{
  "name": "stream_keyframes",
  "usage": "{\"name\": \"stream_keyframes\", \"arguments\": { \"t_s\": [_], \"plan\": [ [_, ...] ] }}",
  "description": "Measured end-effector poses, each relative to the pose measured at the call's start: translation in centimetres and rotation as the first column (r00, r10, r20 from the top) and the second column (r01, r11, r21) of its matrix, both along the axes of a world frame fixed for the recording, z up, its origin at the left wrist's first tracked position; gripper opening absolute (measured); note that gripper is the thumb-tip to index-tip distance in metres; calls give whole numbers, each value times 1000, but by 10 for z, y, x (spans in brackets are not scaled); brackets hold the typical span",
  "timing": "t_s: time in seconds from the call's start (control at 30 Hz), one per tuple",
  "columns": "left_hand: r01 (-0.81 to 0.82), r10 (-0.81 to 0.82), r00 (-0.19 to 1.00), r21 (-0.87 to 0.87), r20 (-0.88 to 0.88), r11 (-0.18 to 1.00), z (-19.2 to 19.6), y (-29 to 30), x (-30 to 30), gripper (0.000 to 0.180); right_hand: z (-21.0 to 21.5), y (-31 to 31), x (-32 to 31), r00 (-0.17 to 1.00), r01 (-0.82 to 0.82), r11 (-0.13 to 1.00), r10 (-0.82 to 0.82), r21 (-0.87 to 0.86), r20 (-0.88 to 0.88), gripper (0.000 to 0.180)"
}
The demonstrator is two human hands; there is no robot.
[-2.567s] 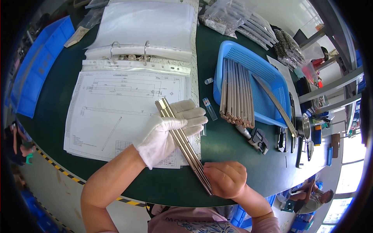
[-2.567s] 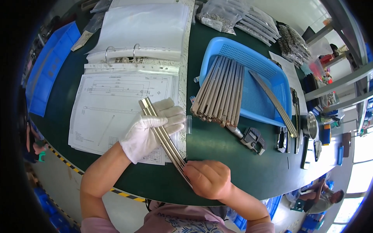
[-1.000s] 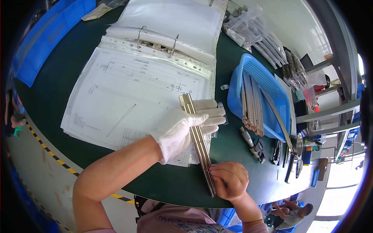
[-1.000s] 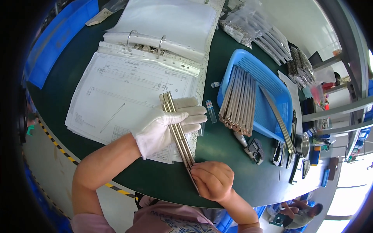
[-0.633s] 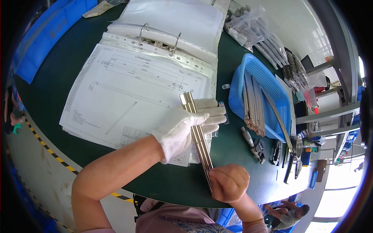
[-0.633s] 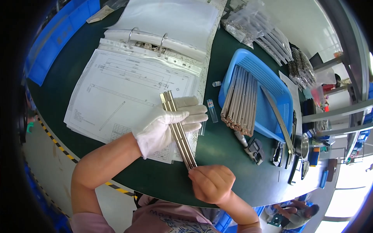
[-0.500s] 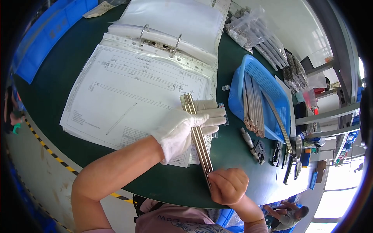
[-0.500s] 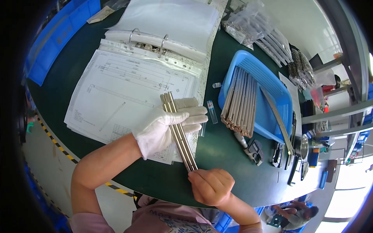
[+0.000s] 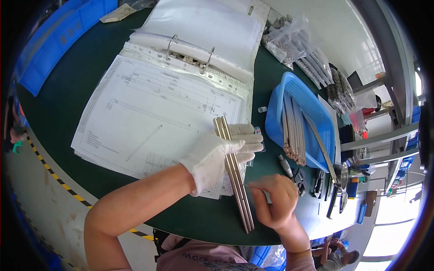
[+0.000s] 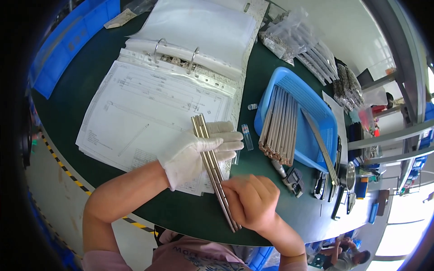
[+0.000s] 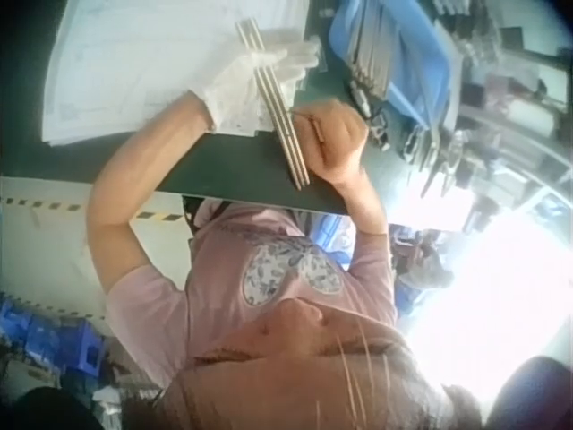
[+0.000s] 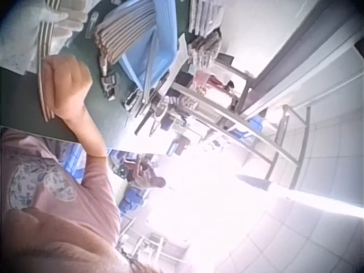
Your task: Inspecting and measuring metal rods at a factory workbench using a digital caliper and referencing technical drawings in a binder.
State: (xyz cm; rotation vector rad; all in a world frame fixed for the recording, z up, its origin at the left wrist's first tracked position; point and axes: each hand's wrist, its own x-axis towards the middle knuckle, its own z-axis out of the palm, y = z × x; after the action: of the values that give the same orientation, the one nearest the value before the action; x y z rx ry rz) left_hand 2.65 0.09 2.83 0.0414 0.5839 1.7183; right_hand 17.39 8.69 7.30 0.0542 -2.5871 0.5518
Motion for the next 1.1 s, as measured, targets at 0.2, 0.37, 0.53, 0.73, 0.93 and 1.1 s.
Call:
{"name": "stream_keyframes", "arguments": {
  "t_s": [0.2, 0.37, 0.53, 0.73, 0.93, 1.1],
  "plan": [
    [25, -26, 999, 40, 23, 999, -6, 2, 2, 36, -21, 4, -11, 997, 42, 982, -52, -187, -50, 9],
    [11, -11, 1000, 37, -4, 999, -9, 2, 1, 37, -17, 3, -1, 978, -204, 979, 204, -1, 41, 12],
    [19, -20, 1000, 60, 13, 998, -5, 4, 0, 37, -28, 7, 14, 981, -190, 981, 188, 48, 50, 12],
    [15, -28, 994, 121, 107, 993, -10, 1, -2, 37, -42, 10, 19, 988, -155, 970, 155, -189, -16, 7],
    [31, -31, 1000, 49, 6, 998, -1, 0, -1, 39, -35, 7, 9, 992, -66, 952, 31, -298, -121, 8],
    [38, -37, 999, 52, -13, 998, -3, -1, -1, 39, -21, 11, -7, 999, -5, 1000, 4, -22, -32, 11]
  ]
}}
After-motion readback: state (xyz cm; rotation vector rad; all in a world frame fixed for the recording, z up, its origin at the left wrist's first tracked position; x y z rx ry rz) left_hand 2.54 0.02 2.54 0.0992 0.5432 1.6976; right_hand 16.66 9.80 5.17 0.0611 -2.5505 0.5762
